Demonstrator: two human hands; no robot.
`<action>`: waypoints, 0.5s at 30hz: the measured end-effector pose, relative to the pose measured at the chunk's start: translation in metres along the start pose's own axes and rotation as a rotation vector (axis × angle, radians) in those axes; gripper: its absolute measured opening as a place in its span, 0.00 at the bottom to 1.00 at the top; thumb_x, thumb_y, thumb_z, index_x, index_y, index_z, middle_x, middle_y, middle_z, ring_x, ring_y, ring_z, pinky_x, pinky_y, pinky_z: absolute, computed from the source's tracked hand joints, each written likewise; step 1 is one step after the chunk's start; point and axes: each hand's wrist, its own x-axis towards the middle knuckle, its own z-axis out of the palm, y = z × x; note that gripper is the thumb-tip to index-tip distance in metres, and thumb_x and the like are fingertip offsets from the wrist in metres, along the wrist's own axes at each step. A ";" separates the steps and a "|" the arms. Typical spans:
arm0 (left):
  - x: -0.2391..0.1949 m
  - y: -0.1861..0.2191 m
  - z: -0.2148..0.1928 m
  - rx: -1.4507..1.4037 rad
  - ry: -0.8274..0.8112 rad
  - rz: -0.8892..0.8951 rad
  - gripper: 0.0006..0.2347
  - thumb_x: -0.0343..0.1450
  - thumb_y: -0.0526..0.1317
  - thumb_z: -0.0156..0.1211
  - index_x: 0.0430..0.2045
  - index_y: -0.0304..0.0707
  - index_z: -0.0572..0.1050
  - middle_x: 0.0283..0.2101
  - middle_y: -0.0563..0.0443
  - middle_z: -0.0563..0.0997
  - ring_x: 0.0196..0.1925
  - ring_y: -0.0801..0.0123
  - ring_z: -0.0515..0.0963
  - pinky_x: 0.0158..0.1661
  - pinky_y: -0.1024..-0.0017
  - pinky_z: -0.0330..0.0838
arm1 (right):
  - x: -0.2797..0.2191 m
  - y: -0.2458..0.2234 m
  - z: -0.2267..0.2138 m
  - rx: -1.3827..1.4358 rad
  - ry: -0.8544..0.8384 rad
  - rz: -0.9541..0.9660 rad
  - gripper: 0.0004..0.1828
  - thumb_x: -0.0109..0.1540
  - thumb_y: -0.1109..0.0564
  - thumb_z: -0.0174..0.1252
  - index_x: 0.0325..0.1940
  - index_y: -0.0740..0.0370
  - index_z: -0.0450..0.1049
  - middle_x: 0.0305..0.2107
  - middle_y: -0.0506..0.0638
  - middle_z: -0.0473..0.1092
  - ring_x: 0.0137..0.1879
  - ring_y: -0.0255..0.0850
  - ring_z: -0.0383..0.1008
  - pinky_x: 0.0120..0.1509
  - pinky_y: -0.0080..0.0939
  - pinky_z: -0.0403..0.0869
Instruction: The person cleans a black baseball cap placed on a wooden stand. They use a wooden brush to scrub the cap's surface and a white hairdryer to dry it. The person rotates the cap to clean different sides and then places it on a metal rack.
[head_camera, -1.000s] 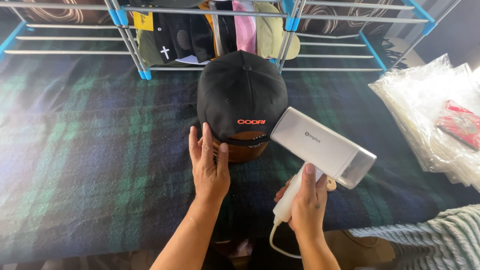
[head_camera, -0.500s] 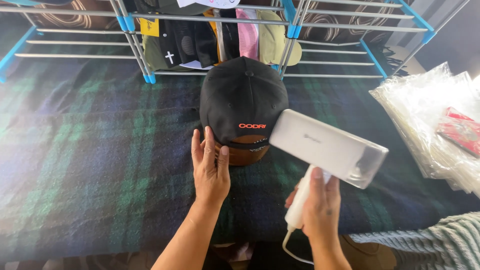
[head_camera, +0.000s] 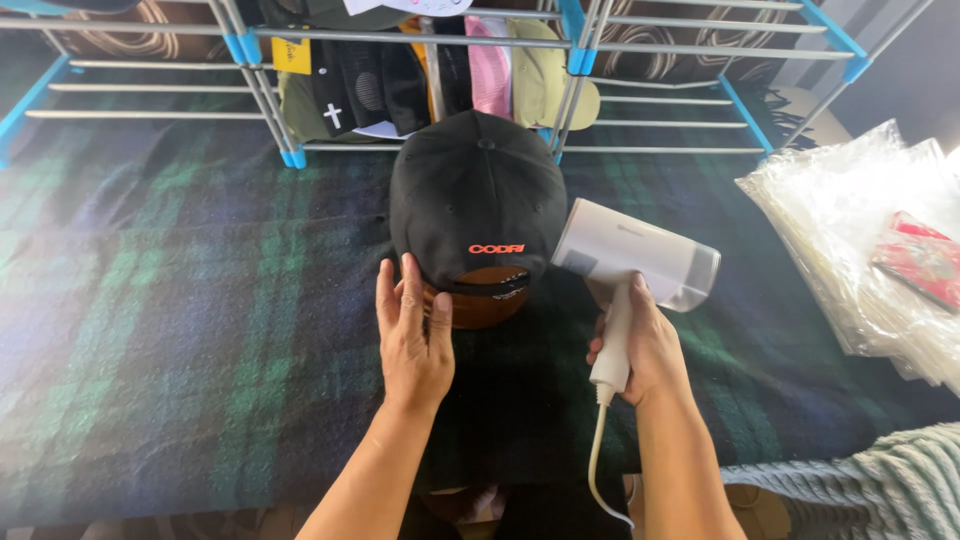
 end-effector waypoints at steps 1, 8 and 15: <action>-0.001 -0.001 0.001 -0.008 -0.002 -0.009 0.25 0.78 0.49 0.54 0.73 0.58 0.60 0.75 0.36 0.58 0.67 0.45 0.72 0.56 0.51 0.75 | 0.004 0.000 -0.003 0.027 -0.019 0.013 0.29 0.70 0.36 0.49 0.40 0.70 0.66 0.13 0.64 0.66 0.14 0.52 0.70 0.17 0.52 0.75; 0.002 0.011 -0.010 -0.010 0.006 -0.004 0.25 0.78 0.49 0.53 0.73 0.57 0.60 0.75 0.36 0.58 0.66 0.44 0.73 0.55 0.50 0.75 | -0.045 -0.022 -0.017 -0.049 -0.034 -0.246 0.23 0.72 0.39 0.49 0.44 0.64 0.64 0.18 0.64 0.67 0.14 0.52 0.71 0.14 0.54 0.75; 0.001 0.014 -0.010 -0.007 0.017 -0.008 0.24 0.78 0.48 0.53 0.72 0.56 0.61 0.75 0.36 0.58 0.66 0.42 0.73 0.54 0.49 0.76 | -0.031 -0.072 -0.007 -0.318 -0.184 -0.376 0.25 0.69 0.39 0.49 0.45 0.67 0.68 0.11 0.66 0.68 0.12 0.58 0.73 0.14 0.55 0.73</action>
